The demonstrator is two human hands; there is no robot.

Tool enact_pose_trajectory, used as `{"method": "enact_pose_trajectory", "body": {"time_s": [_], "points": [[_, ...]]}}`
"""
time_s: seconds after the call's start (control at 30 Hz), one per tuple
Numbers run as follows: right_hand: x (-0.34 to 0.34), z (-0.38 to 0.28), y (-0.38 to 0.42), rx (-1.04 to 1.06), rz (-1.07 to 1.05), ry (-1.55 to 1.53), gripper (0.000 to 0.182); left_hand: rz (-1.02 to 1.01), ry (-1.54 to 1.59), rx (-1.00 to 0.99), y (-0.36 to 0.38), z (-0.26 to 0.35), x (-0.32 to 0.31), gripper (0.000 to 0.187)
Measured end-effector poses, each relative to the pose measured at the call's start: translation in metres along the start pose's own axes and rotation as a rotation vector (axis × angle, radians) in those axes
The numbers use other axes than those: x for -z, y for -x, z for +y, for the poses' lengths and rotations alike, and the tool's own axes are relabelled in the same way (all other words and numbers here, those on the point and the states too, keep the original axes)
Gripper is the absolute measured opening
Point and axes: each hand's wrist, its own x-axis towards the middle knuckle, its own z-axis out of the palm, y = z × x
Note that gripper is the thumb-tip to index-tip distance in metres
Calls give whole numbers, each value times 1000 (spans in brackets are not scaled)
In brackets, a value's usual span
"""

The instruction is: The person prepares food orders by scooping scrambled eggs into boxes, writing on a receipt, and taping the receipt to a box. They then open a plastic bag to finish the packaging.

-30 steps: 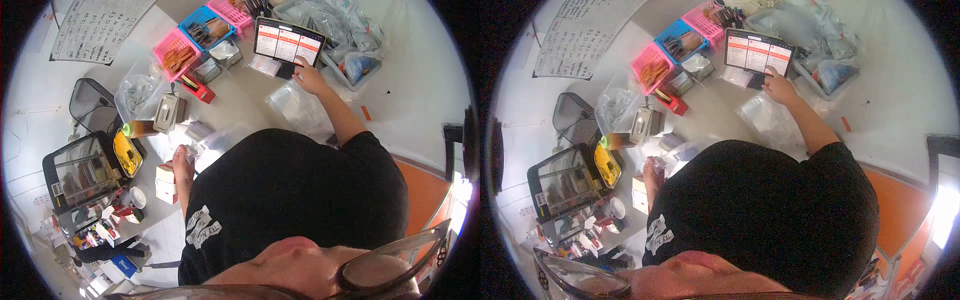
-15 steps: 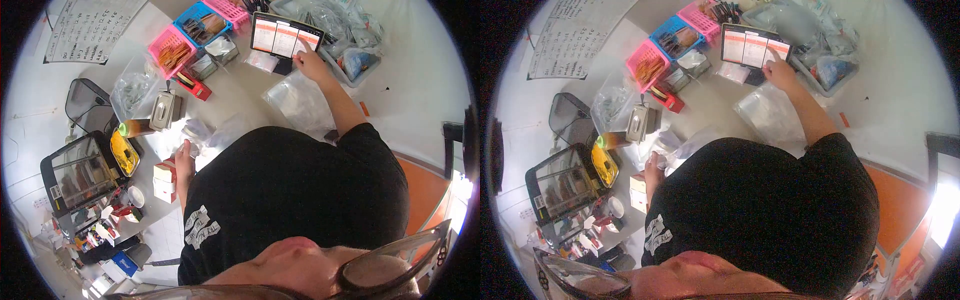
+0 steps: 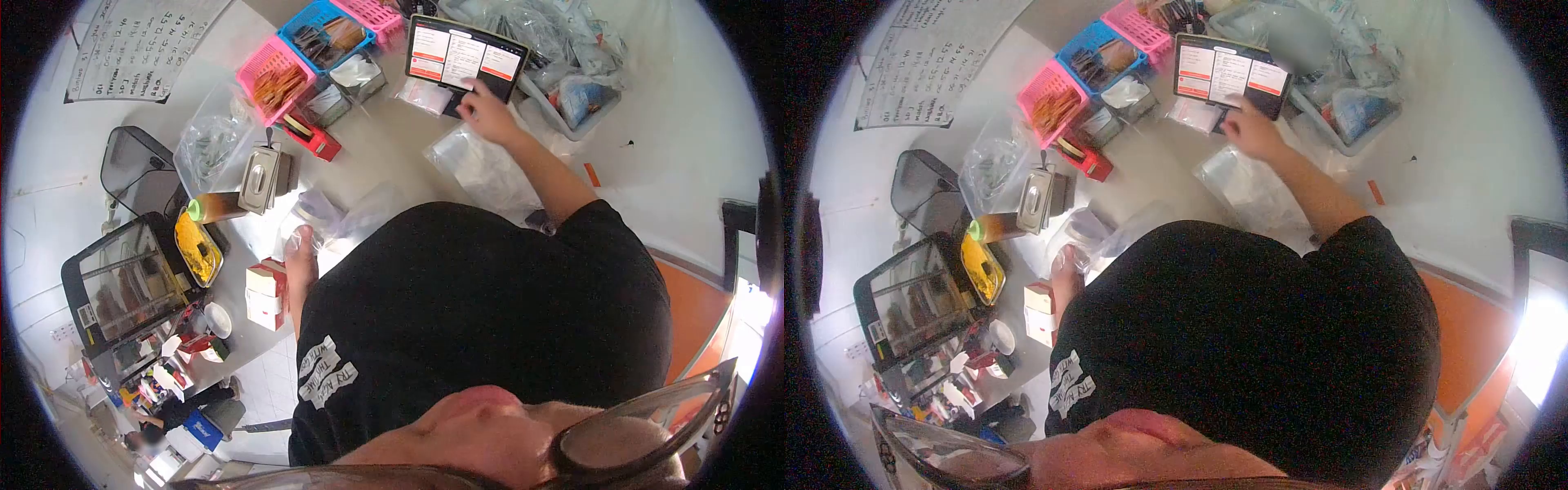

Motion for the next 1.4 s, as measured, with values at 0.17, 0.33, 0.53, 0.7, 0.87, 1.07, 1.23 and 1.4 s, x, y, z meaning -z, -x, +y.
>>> {"method": "enact_pose_trajectory", "body": {"time_s": [0.17,0.33,0.53,0.7,0.87,1.07,1.23,1.4], "points": [[-18,-12,9,-60,-130,105,20,31,-209,-108,19,30,-18,42],[3,27,2,-79,-33,194,21,-165,34,-182,13,15,-15,41],[17,18,0,-143,-7,171,16,56,-158,10,10,7,-8,27],[-28,-50,0,104,53,-198,16,-61,-112,-133,20,39,-41,43],[-41,-201,8,230,-635,-394,22,-64,-94,-68,25,68,-79,37],[-59,-132,-10,318,-448,-631,26,-486,614,-240,24,48,-28,26],[-30,-163,2,254,-220,-562,18,-490,-164,-384,34,57,-15,12],[-44,-188,5,266,-339,-340,15,-204,-929,-397,38,87,-37,32]]}}
